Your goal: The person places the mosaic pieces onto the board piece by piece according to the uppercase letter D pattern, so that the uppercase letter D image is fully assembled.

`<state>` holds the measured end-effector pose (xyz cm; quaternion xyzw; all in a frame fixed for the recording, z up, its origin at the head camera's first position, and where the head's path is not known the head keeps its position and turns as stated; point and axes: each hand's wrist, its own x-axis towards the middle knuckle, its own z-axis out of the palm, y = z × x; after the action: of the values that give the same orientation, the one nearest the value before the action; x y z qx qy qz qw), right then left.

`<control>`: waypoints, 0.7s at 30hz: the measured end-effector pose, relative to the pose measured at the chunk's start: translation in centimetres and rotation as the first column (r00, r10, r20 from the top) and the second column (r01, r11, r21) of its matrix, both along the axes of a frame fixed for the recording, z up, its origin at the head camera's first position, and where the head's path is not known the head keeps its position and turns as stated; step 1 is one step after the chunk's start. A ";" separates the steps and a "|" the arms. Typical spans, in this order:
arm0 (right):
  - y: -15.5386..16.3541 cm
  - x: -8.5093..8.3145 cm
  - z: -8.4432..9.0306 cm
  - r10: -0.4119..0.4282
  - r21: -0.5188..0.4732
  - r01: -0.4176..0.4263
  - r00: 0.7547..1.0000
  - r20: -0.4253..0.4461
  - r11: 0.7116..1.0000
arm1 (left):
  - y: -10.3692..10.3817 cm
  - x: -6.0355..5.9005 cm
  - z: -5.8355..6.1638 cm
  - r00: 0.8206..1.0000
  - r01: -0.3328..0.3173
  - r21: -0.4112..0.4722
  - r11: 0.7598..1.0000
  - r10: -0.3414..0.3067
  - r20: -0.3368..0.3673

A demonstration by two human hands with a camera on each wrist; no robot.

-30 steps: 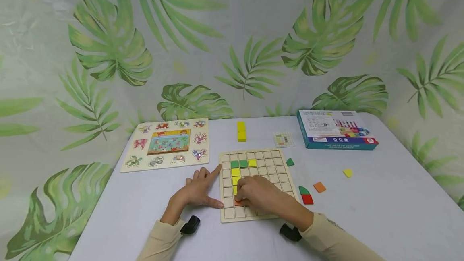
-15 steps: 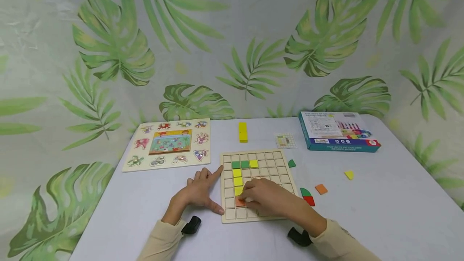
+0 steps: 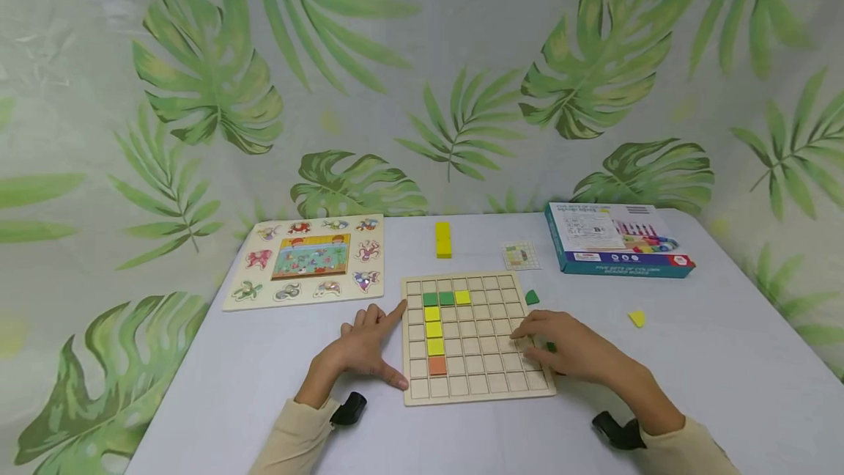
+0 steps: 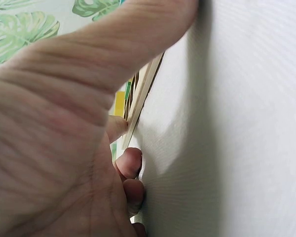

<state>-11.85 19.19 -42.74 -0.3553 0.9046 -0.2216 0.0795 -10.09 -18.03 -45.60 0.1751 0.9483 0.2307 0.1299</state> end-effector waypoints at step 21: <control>8.2 -2.4 0.5 -0.229 0.068 0.219 0.924 0.307 0.973 | 0.0 0.1 0.2 1.000 -0.007 0.017 1.000 0.007 0.016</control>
<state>-14.25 27.38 -42.22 -0.2085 0.9187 -0.2679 0.2018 -9.97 -18.05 -45.35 0.1710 0.9458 0.2407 0.1350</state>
